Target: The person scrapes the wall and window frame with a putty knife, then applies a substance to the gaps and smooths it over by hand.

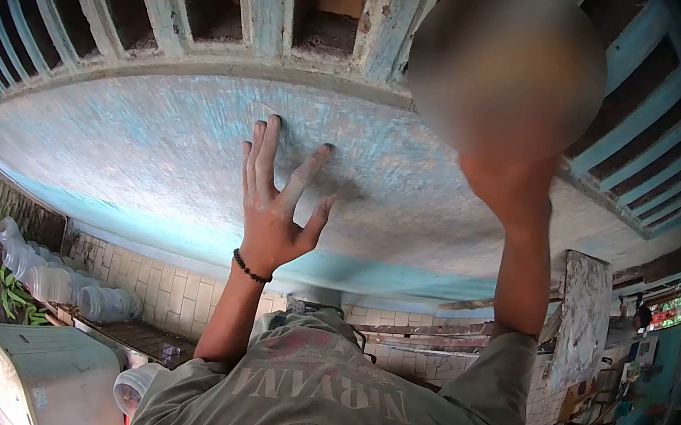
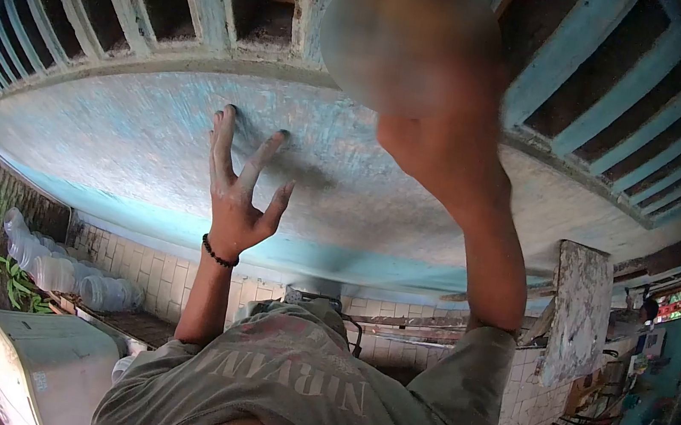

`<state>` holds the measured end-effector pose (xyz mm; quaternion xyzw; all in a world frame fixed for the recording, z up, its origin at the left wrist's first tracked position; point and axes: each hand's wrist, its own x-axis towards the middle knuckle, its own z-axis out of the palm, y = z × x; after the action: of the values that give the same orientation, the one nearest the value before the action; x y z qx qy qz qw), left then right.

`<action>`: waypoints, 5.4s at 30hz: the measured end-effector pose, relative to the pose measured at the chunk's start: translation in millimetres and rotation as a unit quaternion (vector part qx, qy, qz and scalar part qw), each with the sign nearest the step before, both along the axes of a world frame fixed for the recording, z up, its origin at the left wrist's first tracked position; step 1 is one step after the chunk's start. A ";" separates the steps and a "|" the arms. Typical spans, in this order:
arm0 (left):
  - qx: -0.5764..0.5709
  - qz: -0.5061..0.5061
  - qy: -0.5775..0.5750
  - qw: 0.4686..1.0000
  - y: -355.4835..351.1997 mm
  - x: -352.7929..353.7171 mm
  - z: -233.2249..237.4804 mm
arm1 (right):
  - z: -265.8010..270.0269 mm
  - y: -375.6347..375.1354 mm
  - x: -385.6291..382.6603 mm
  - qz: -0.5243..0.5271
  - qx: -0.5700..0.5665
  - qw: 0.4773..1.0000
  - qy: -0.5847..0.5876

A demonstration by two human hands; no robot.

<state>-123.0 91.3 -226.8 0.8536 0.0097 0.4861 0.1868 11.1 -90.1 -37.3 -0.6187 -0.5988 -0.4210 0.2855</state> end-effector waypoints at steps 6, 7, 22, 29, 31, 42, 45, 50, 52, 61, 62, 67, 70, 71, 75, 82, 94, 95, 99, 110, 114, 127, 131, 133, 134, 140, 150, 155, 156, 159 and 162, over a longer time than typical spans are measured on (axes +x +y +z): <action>-0.002 -0.004 0.005 1.000 3.0 0.2 -2.5 | 0.4 -1.9 6.8 0.010 0.003 0.999 -0.041; -0.003 -0.003 0.006 1.000 3.3 0.2 -1.8 | 0.2 0.1 6.7 -0.005 0.000 0.997 -0.071; -0.013 -0.006 -0.003 1.000 4.3 1.3 -4.0 | -1.0 -2.6 7.4 0.023 -0.009 0.999 0.027; -0.015 -0.002 -0.005 1.000 0.6 3.8 -3.6 | 0.9 -8.6 1.7 -0.012 -0.014 1.000 0.011; -0.010 -0.004 0.001 1.000 -1.2 1.7 -4.4 | -3.9 -11.2 2.9 -0.024 -0.019 1.000 0.002; -0.009 0.002 -0.009 1.000 -1.0 5.8 -5.5 | -1.9 -12.6 4.0 0.024 0.017 0.999 0.036; -0.016 0.002 -0.010 1.000 -2.3 6.1 -4.1 | -4.9 -8.8 -0.7 -0.019 -0.016 0.999 0.048; -0.014 0.001 -0.017 1.000 -0.9 8.4 -5.9 | -1.4 -11.0 10.4 0.035 0.023 0.999 0.005; -0.015 0.003 -0.016 1.000 -1.5 7.4 -6.5 | -5.6 -10.8 11.0 -0.012 -0.001 1.000 -0.016; -0.018 -0.002 -0.004 1.000 -2.5 3.8 -6.4 | -12.2 -13.1 10.3 -0.025 -0.005 1.000 0.004; -0.016 -0.002 -0.004 1.000 -2.8 3.6 -6.6 | -9.9 -14.3 15.4 0.003 -0.001 1.000 0.015; -0.016 0.001 -0.006 1.000 -1.5 4.8 -4.5 | -15.6 -16.1 24.0 -0.012 -0.008 1.000 0.013; -0.015 -0.002 -0.010 1.000 -1.5 6.8 -3.3 | -19.4 -4.7 9.3 0.055 0.036 0.993 0.096; -0.012 -0.002 -0.011 1.000 -1.1 6.9 -4.4 | -22.3 -3.0 9.4 0.085 0.054 0.989 0.106; -0.013 -0.007 -0.009 1.000 -0.8 4.2 -3.4 | -17.3 -13.0 25.9 0.049 0.017 0.997 0.059; -0.021 -0.002 -0.018 1.000 0.7 5.8 -6.9 | -11.3 -6.3 12.4 0.048 0.002 0.996 0.072; -0.020 -0.013 -0.021 0.999 0.5 5.7 -5.8 | -11.2 9.1 8.2 0.095 0.009 0.994 0.048; -0.019 -0.012 -0.020 1.000 0.5 5.4 -6.1 | -13.9 10.2 7.8 0.118 0.013 0.991 0.067; -0.015 -0.011 -0.022 1.000 -2.3 4.2 -3.8 | -8.3 7.0 2.7 0.028 -0.014 0.999 0.042; -0.015 -0.020 -0.026 0.999 -2.0 4.7 -4.3 | -8.0 8.2 2.6 0.069 -0.010 0.997 0.025; -0.011 -0.015 -0.024 1.000 -2.2 4.7 -5.6 | -12.1 9.9 8.9 0.064 0.004 0.996 0.069; -0.012 -0.022 -0.030 0.999 -0.2 5.7 -6.6 | -2.2 -29.7 9.3 0.021 -0.044 0.997 0.055; -0.006 -0.021 -0.014 1.000 0.2 1.5 -5.4 | -14.9 -26.7 17.7 0.036 0.006 0.996 0.083; -0.006 -0.018 -0.012 1.000 1.2 3.4 -4.0 | -19.5 -33.0 26.5 0.059 0.013 0.995 0.082; -0.004 -0.016 -0.013 1.000 1.0 3.6 -4.3 | -19.0 -34.7 26.4 0.055 0.012 0.995 0.087; -0.006 -0.016 -0.015 1.000 0.5 4.3 -3.4 | -16.8 -32.1 9.7 0.054 0.024 0.991 0.117; -0.018 -0.022 -0.023 0.999 0.5 3.1 -5.4 | -6.5 -10.1 -0.7 0.026 -0.028 0.999 0.035; -0.023 -0.018 -0.014 0.999 0.3 1.7 -4.3 | -12.3 7.5 -6.0 0.093 -0.001 0.993 0.073; -0.024 -0.019 -0.012 0.999 0.2 1.1 -5.0 | -12.6 10.5 -2.5 0.075 -0.014 0.995 0.069; -0.019 -0.016 -0.005 1.000 1.2 0.1 -5.0 | -11.4 19.0 2.4 0.053 -0.026 0.997 0.046; -0.008 -0.018 0.024 1.000 3.4 -4.2 -2.7 | -5.5 27.3 -6.0 0.087 0.002 0.996 0.004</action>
<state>-127.2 94.6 -229.5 0.8635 0.0027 0.4619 0.2024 5.1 -62.8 -42.8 -0.5648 -0.6486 -0.3935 0.3248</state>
